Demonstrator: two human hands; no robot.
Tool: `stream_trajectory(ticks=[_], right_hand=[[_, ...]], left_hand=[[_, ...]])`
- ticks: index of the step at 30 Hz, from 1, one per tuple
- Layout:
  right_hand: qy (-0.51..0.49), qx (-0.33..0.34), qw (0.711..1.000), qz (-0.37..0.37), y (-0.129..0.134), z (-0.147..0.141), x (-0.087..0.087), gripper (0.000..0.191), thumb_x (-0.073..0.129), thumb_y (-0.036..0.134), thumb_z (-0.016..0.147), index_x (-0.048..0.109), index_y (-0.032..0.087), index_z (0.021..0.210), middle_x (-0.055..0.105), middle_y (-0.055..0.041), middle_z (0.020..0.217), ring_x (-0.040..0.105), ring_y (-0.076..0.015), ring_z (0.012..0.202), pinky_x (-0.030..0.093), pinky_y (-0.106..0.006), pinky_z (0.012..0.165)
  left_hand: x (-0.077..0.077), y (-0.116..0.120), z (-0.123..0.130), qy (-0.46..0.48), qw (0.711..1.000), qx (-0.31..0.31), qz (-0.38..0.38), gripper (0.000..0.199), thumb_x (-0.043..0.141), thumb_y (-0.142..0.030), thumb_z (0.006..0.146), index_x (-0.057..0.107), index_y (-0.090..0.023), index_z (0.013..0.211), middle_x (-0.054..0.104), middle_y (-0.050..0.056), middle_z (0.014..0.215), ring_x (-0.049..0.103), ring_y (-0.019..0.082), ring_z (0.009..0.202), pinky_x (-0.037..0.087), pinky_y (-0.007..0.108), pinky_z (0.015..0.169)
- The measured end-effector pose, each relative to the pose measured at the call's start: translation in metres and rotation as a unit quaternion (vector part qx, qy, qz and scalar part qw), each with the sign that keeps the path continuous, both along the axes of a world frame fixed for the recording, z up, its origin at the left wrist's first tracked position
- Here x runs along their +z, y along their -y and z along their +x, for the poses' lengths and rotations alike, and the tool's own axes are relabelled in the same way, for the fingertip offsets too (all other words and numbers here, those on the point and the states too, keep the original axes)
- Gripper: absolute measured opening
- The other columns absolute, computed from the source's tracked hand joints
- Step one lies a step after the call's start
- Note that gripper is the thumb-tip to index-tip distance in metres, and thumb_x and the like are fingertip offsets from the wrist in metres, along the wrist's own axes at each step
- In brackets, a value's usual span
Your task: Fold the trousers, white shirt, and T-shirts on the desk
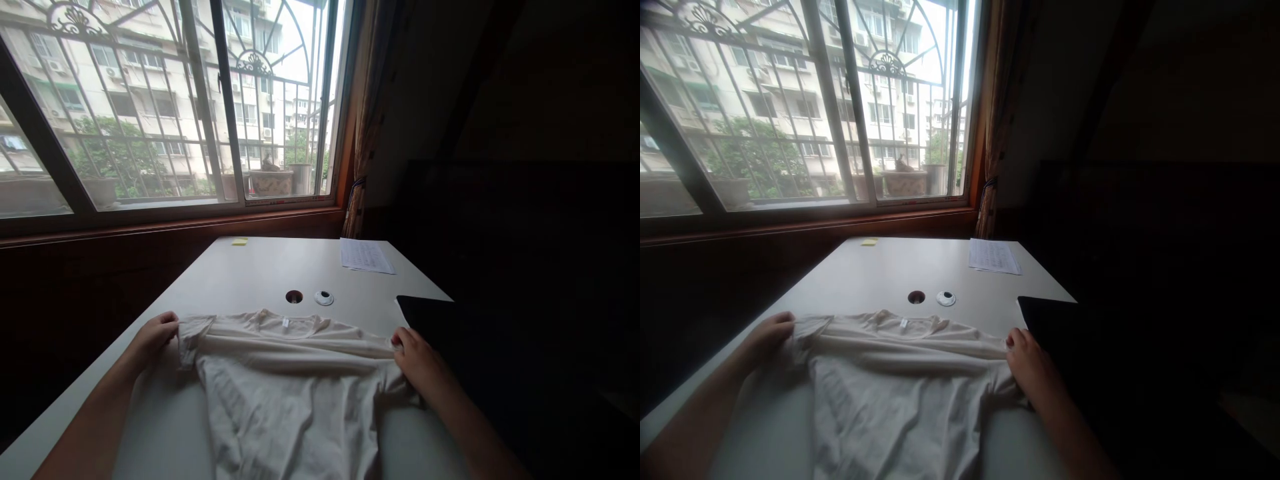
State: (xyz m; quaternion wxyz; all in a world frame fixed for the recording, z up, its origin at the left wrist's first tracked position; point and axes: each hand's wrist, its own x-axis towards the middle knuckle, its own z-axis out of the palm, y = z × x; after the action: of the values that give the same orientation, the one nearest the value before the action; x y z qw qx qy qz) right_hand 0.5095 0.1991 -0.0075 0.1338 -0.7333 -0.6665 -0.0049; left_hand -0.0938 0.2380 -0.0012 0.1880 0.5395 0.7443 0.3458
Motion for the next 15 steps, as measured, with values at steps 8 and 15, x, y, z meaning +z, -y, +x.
stream_trajectory(ticks=[8,15], right_hand=[[0.074,-0.022,0.997,0.017,0.003,0.004,-0.001,0.018,0.048,0.021,0.094,0.065,0.023,0.090,0.062,-0.0065,0.100,0.063,-0.0197,0.077,0.037,-0.031,0.062],[0.073,0.116,0.975,0.177,0.001,-0.014,-0.004,0.021,0.053,0.026,0.096,0.072,0.021,0.093,0.065,-0.0122,0.107,0.059,-0.0269,0.094,0.049,-0.040,0.087]], left_hand=[[-0.008,-0.008,0.008,-0.128,0.986,0.043,0.094,0.015,0.050,-0.035,0.079,0.059,-0.022,0.079,0.065,0.006,0.080,0.062,0.027,0.077,0.047,0.038,0.071],[-0.016,-0.009,0.061,-0.225,0.942,-0.180,0.171,0.029,0.050,-0.045,0.097,0.068,-0.026,0.110,0.069,0.006,0.114,0.059,0.028,0.107,0.047,0.042,0.099]])
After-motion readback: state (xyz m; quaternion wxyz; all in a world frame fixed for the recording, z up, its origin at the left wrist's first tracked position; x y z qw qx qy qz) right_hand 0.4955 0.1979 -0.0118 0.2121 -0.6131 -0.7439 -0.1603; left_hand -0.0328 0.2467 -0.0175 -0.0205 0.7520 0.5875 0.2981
